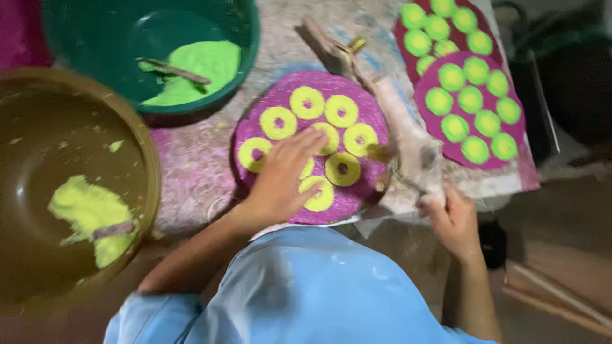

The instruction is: The person scoops green foam paste from a large bowl into a handheld extruder press, then squeezes the tool to extrude ring-shaped foam pieces onto pink boards, adding to rows of finished rings. They occasionally reload the tool with more paste and reposition the boards.

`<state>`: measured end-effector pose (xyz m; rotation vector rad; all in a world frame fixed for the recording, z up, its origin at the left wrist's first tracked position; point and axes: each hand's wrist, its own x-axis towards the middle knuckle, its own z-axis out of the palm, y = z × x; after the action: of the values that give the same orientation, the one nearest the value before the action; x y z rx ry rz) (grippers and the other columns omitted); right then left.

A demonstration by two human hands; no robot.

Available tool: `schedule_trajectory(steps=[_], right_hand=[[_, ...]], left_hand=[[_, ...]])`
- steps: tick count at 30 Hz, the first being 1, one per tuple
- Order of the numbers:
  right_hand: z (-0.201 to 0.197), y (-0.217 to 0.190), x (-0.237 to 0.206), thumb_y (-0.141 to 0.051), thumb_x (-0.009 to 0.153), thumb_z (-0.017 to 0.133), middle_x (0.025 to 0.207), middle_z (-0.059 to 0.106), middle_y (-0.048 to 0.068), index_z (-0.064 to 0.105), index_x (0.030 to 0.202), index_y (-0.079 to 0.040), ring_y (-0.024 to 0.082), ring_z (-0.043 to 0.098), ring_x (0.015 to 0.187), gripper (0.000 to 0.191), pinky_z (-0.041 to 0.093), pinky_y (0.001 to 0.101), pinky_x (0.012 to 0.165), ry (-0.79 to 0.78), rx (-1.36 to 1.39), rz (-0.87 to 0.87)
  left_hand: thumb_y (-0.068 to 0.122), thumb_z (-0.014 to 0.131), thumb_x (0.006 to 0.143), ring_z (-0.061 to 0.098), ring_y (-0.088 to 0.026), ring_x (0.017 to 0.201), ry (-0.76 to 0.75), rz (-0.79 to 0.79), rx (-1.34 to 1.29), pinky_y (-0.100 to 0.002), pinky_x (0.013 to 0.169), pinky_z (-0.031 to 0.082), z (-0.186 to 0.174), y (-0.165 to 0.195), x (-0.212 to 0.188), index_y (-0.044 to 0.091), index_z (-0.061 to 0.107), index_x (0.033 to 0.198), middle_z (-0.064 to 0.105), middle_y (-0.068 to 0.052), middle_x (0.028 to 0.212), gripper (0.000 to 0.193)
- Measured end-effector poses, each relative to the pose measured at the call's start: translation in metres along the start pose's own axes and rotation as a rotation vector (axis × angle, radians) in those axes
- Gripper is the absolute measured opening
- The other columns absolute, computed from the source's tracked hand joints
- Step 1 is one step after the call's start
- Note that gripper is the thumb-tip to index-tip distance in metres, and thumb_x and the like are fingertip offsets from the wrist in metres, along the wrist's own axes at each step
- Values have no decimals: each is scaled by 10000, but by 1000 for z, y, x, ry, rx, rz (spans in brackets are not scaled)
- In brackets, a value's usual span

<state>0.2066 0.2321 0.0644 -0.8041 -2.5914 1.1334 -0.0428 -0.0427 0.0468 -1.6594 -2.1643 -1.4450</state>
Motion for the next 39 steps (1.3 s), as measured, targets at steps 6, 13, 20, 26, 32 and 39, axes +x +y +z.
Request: schedule_trajectory(steps=[6,13,20,26,32,39], right_hand=[[19,-120,46,-425,907,688,775,637,125,651,1086,15,322,669,724,477,503,406,637,-545,-108,-893],[43,-246,109,-538,911,633,706,546,113,574,856,-37,349,599,650,507,438,466,533,-889,-266,-1549],[84,-248,90,-426,1068,561,822,606,114,602,955,-55,357,650,784,390,474,459,668,-1438,123,-1039],[94,-253,123,-436,978,645,715,548,91,597,868,-76,334,611,675,379,454,450,609,-1173,39,-1244],[115,-296,201,-179,795,719,722,537,-11,686,978,-151,174,575,639,187,424,333,530,-142,-636,-1876],[206,-318,274,-211,941,740,1317,580,123,522,1422,-200,299,560,1269,528,490,431,1057,278,-462,-1525]], left_hand=[[140,636,1023,657,-271,833,-545,-173,-781,-347,754,544,-28,64,25,27,654,997,679,-114,888,118],[255,750,814,679,-361,684,-783,-131,-256,-464,587,477,-107,67,-6,156,677,1235,695,-141,748,439],[259,644,926,711,-326,710,-662,-370,-79,-471,626,514,-176,84,-55,148,653,1048,660,-100,711,165],[191,692,934,716,-284,800,-212,-1445,-436,-461,719,585,-200,-11,-99,-35,796,1100,777,-172,887,299],[120,568,879,760,-292,1061,-269,-918,-1120,-485,923,626,-245,-101,-150,11,560,1377,726,-121,1241,510],[95,629,875,672,-209,794,152,-865,-1435,-360,638,547,-178,-183,-113,-6,619,1241,668,-110,895,379]])
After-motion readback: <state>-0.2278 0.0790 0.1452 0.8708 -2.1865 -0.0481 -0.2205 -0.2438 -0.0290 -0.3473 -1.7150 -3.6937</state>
